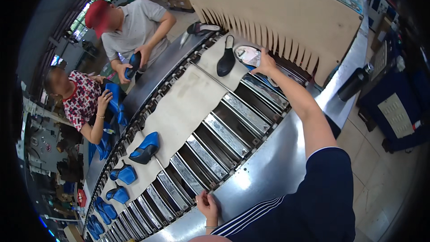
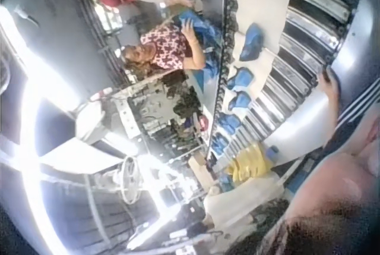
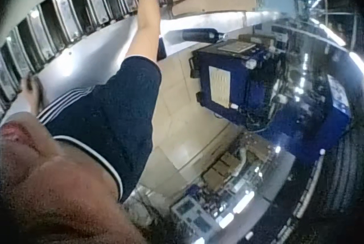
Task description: Attaching soles and inspecting blue high-heeled shoes on a factory production line.
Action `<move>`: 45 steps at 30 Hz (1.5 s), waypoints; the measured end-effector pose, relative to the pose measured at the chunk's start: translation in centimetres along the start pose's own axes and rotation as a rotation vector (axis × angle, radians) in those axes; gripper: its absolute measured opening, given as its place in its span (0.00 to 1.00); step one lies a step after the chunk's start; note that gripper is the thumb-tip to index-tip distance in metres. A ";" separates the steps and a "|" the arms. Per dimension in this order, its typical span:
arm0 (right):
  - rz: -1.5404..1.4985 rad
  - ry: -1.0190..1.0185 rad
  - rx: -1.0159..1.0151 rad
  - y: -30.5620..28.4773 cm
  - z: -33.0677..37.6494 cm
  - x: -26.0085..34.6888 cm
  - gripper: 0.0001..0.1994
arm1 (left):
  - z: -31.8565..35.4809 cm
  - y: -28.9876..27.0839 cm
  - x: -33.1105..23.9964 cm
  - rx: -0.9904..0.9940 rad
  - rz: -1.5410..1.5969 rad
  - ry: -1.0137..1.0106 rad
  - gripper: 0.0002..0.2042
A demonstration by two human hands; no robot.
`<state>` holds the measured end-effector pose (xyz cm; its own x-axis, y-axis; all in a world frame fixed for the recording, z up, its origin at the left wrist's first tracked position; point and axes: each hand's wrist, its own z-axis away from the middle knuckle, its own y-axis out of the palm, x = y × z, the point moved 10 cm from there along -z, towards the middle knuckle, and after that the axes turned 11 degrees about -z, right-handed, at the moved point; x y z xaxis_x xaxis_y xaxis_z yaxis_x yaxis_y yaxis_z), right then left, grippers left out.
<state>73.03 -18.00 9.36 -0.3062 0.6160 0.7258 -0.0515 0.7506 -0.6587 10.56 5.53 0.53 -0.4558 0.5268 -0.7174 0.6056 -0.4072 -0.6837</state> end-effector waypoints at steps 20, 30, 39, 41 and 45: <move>-0.545 0.363 1.432 12.5 32.5 14.2 0.32 | -3.6 12.8 -7.1 0.453 1.375 -0.330 0.52; 0.552 -0.421 0.210 18.1 -4.0 9.3 0.41 | -4.2 11.2 -5.9 0.599 1.449 -0.284 0.58; -0.113 -0.511 -0.207 12.3 -4.9 5.9 0.11 | -4.2 8.7 -7.0 0.481 1.427 -0.262 0.54; -0.311 -0.450 -0.376 8.4 -3.6 6.8 0.11 | -4.3 8.3 -7.6 0.495 1.390 -0.273 0.55; -0.897 -0.254 -0.557 -0.7 -0.7 7.3 0.08 | -4.7 7.7 -8.3 0.487 1.410 -0.160 0.44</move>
<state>71.49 -13.83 15.29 -0.5633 -0.2302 0.7935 0.0644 0.9452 0.3199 22.06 1.47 1.84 0.2176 -0.5710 -0.7916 0.3406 -0.7156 0.6098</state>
